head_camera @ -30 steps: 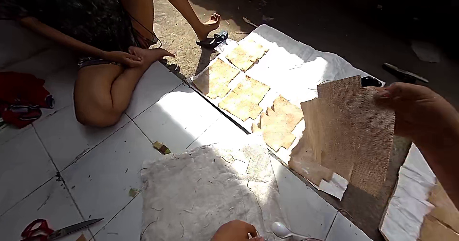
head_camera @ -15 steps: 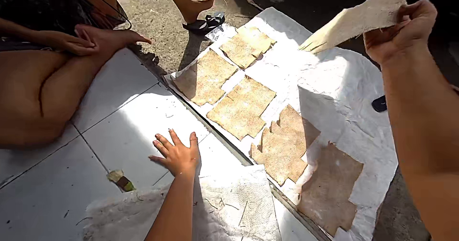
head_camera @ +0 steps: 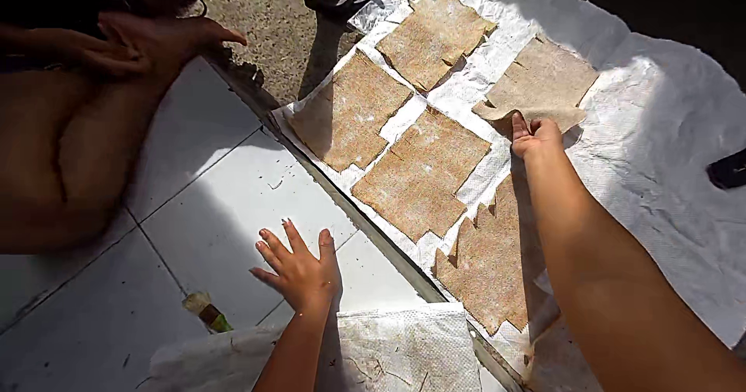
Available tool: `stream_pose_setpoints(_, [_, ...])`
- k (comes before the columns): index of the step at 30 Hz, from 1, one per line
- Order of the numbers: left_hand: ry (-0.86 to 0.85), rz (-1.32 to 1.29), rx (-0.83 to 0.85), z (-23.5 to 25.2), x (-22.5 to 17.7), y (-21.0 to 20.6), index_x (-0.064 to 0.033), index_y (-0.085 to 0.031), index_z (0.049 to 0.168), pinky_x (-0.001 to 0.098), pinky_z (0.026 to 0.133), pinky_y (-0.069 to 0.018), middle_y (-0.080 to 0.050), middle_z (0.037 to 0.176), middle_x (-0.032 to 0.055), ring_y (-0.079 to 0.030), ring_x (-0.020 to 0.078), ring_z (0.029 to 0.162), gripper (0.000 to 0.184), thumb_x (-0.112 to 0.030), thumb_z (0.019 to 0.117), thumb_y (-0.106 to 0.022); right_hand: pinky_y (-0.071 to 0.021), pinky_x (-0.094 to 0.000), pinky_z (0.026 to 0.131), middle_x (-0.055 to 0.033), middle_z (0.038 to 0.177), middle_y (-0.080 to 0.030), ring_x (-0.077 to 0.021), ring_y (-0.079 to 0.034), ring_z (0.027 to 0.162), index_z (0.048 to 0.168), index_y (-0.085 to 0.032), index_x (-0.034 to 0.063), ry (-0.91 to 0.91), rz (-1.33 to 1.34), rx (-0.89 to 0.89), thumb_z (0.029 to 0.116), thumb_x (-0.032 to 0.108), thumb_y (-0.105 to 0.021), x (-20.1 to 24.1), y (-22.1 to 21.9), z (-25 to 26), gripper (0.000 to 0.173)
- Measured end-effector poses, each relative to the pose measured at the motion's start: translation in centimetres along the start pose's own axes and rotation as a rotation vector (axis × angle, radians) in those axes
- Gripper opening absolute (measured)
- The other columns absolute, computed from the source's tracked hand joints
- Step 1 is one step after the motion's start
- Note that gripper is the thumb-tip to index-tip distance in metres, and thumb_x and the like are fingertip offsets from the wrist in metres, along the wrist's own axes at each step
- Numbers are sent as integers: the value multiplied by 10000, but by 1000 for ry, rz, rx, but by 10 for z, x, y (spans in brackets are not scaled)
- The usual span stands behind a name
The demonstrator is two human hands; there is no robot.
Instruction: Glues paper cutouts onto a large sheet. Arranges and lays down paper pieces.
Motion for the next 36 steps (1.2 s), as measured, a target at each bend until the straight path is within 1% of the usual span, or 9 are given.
stream_pose_setpoints(6, [-2, -30, -10, -2, -2, 2, -112, -217, 1646, 748, 1178, 9, -98, 1694, 268, -75, 458, 1571, 903, -726, 984, -224, -589, -216, 752, -116, 1057, -591, -138, -683, 841, 1183, -414, 90, -141, -92, 197, 1036, 66, -411, 6, -23, -20, 149])
stream_pose_setpoints(11, [16, -12, -2, -2, -2, 1, -119, -213, 1648, 738, 1183, 4, -97, 1697, 258, -76, 447, 1574, 913, -737, 977, -215, -526, -227, 582, -67, 903, -606, -97, -606, 645, 1276, -503, 24, -5, -1313, 156, 1055, 337, -541, 25, 18, 2, 385])
stream_pose_setpoints(12, [16, -9, -3, -1, -2, 2, -118, -217, 1647, 738, 1183, 1, -99, 1697, 257, -77, 447, 1574, 914, -738, 974, -215, -516, -297, 577, -89, 881, -626, -138, -596, 648, 1239, -582, -1, 128, -1681, 133, 1029, 456, -575, 34, 22, 2, 503])
stream_pose_setpoints(14, [16, -9, 0, -1, -2, 2, -115, -219, 1646, 735, 1186, 1, -103, 1696, 258, -79, 451, 1573, 918, -739, 973, -213, -486, -678, 860, -348, 1144, -648, -476, -643, 1049, 1205, -642, -111, 383, -2086, 32, 937, 537, -696, 54, 17, -16, 703])
stream_pose_setpoints(16, [19, -10, 1, 0, -2, 1, -115, -208, 1648, 737, 1185, 3, -102, 1695, 263, -79, 454, 1572, 927, -746, 969, -217, -441, -731, 928, -368, 1229, -620, -544, -591, 1188, 1236, -613, -82, 717, -2101, -3, 913, 460, -711, 56, 2, -34, 639])
stream_pose_setpoints(19, [17, -4, -3, 0, -1, -1, -131, -201, 1652, 739, 1183, 9, -97, 1698, 256, -74, 449, 1574, 925, -750, 966, -214, -408, -648, 1013, -301, 1218, -626, -487, -531, 1249, 1172, -672, -33, 1022, -2047, 315, 915, 260, -712, 19, -30, -24, 392])
stream_pose_setpoints(24, [25, 10, 10, 0, -1, -1, -130, -218, 1649, 719, 1196, 10, -96, 1702, 245, -71, 437, 1577, 903, -732, 976, -217, -363, -691, 1005, -272, 1180, -669, -483, -499, 1303, 1094, -707, -26, 995, -2396, 417, 830, 336, -784, -50, -49, 3, 455])
stream_pose_setpoints(31, [30, 34, 3, -1, -1, -2, -142, -233, 1647, 718, 1197, -4, -123, 1701, 234, -91, 439, 1575, 904, -741, 971, -204, -356, -660, 1039, -266, 1131, -702, -461, -555, 1268, 1106, -675, -75, 1036, -2335, 287, 957, 183, -612, -70, -55, 12, 304])
stream_pose_setpoints(36, [13, 25, 0, -2, -1, 0, -124, -241, 1643, 728, 1193, -14, -136, 1691, 256, -107, 455, 1568, 918, -746, 970, -189, -410, -665, 944, -274, 1076, -693, -495, -591, 1176, 1110, -671, -27, 1307, -2202, 640, 1000, 134, -554, -81, -45, 12, 228])
Point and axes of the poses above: each hand's wrist, its own z-axis towards the middle knuckle, its own y-axis out of the back of the hand, x = y × z, the point moved 1 cm from there along z, towards the middle knuckle
